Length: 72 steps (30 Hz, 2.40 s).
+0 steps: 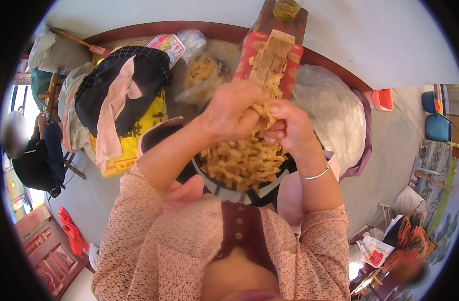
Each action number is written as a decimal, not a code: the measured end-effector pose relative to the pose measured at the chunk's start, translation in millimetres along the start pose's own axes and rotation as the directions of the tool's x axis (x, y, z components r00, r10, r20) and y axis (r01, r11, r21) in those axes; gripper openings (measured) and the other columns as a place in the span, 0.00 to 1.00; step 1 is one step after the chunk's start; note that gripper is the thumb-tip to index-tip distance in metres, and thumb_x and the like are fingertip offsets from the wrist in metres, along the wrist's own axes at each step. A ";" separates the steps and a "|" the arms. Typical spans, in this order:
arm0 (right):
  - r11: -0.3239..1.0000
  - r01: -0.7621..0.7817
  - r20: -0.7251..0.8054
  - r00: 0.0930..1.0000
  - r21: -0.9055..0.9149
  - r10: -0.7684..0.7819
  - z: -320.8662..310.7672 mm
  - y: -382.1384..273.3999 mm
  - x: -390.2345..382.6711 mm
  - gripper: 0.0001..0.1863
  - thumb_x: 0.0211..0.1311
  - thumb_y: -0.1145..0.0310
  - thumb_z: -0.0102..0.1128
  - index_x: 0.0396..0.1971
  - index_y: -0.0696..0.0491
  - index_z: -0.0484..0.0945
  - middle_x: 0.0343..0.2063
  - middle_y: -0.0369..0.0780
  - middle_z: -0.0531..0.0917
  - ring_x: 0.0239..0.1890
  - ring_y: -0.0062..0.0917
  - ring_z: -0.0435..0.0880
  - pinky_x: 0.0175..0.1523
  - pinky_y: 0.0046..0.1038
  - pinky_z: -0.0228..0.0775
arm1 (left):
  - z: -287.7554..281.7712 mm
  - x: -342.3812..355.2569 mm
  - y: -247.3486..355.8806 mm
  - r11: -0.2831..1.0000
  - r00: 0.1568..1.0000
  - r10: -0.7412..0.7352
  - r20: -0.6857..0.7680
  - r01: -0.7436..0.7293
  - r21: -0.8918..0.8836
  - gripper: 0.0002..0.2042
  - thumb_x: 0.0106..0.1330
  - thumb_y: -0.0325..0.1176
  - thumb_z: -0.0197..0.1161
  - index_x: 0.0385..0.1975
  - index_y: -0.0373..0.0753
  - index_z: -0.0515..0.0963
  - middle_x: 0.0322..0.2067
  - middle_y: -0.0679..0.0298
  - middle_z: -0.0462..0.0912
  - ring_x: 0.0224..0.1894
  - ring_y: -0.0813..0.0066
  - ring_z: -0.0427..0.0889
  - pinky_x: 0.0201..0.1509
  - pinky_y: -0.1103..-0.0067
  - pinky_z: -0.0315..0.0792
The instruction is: The person sits on the floor and repeatedly tears strips of dough, then uses a wooden press to cut them into small pieces that fall into a bowl. The process continues with the same method throughout the clip.
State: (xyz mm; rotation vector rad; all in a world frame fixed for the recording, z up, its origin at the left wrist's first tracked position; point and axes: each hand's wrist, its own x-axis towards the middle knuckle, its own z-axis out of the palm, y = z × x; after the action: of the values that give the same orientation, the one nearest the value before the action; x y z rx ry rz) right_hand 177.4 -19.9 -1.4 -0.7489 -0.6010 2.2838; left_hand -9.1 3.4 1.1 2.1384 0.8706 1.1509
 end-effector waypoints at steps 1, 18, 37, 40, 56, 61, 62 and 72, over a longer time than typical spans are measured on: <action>0.998 -0.004 -0.051 0.999 -0.065 0.001 3.8 -3.9 -3.9 0.09 0.56 0.64 0.56 0.31 0.54 0.74 0.17 0.28 0.68 0.14 0.11 0.60 0.21 0.15 0.55 | -2.0 -2.3 0.6 0.997 0.995 -0.072 0.072 0.072 -0.004 0.04 0.49 0.24 0.53 0.24 0.34 0.74 0.31 0.52 0.79 0.29 0.54 0.76 0.32 0.69 0.68; 0.981 0.127 -0.038 0.990 -0.144 -0.134 -10.4 -3.3 -2.1 0.11 0.68 0.64 0.52 0.28 0.53 0.74 0.13 0.26 0.62 0.13 0.09 0.57 0.17 0.16 0.51 | -1.5 5.5 3.3 0.918 0.919 -0.392 0.048 0.394 -0.050 0.03 0.52 0.23 0.62 0.24 0.33 0.74 0.18 0.69 0.72 0.21 0.87 0.68 0.23 0.85 0.63; 0.916 0.295 -0.256 0.895 -0.272 -0.365 -3.3 5.4 5.6 0.06 0.62 0.68 0.61 0.28 0.53 0.76 0.15 0.29 0.71 0.12 0.09 0.61 0.17 0.14 0.52 | 11.8 0.0 0.8 0.982 0.963 -0.158 -0.219 0.177 0.069 0.04 0.52 0.20 0.63 0.28 0.34 0.80 0.14 0.69 0.68 0.17 0.88 0.64 0.21 0.86 0.62; 0.977 0.214 -0.089 0.973 -0.020 -0.215 -15.1 2.8 0.1 0.06 0.64 0.68 0.58 0.29 0.53 0.77 0.13 0.29 0.69 0.11 0.10 0.60 0.17 0.15 0.52 | 9.6 3.1 10.3 0.956 0.934 -0.289 -0.208 0.294 -0.005 0.04 0.51 0.20 0.65 0.25 0.34 0.77 0.15 0.69 0.71 0.18 0.87 0.66 0.22 0.86 0.62; 0.960 0.259 0.099 0.958 0.107 -0.269 -22.5 11.1 3.8 0.07 0.65 0.67 0.56 0.39 0.53 0.79 0.12 0.30 0.67 0.12 0.12 0.61 0.19 0.19 0.56 | -10.1 3.4 16.7 0.881 0.899 -0.404 0.169 0.432 -0.192 0.05 0.53 0.23 0.68 0.28 0.33 0.79 0.19 0.73 0.73 0.21 0.90 0.67 0.24 0.86 0.62; 0.940 0.333 -0.005 0.943 -0.070 -0.334 -16.3 13.6 3.1 0.07 0.63 0.68 0.59 0.37 0.55 0.78 0.14 0.29 0.69 0.14 0.09 0.61 0.19 0.15 0.53 | -15.2 8.9 13.3 0.656 0.724 -0.557 0.407 0.684 -0.319 0.04 0.55 0.24 0.66 0.24 0.33 0.77 0.18 0.72 0.74 0.18 0.90 0.68 0.21 0.89 0.62; 0.932 0.337 -0.037 0.938 -0.131 -0.345 -13.8 12.5 2.2 0.07 0.62 0.69 0.60 0.37 0.55 0.77 0.15 0.29 0.69 0.15 0.09 0.61 0.19 0.14 0.52 | -16.6 10.4 14.5 0.556 0.663 -0.579 0.474 0.747 -0.365 0.05 0.56 0.25 0.65 0.23 0.33 0.76 0.18 0.71 0.74 0.17 0.90 0.69 0.20 0.89 0.62; 0.902 0.371 0.058 0.928 -0.222 -0.368 -11.7 2.8 -8.9 0.12 0.56 0.68 0.64 0.37 0.56 0.72 0.20 0.28 0.72 0.17 0.07 0.60 0.20 0.12 0.49 | -11.7 6.9 5.2 0.617 0.787 -0.393 0.475 0.609 -0.499 0.09 0.56 0.32 0.64 0.20 0.36 0.74 0.16 0.70 0.73 0.16 0.84 0.70 0.19 0.86 0.61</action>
State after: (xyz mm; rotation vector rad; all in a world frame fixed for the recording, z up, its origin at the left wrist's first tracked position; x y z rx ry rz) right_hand 189.3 -25.6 -8.6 -0.6595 -0.9420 1.8893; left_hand -14.8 7.2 14.0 1.3205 0.7268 0.6277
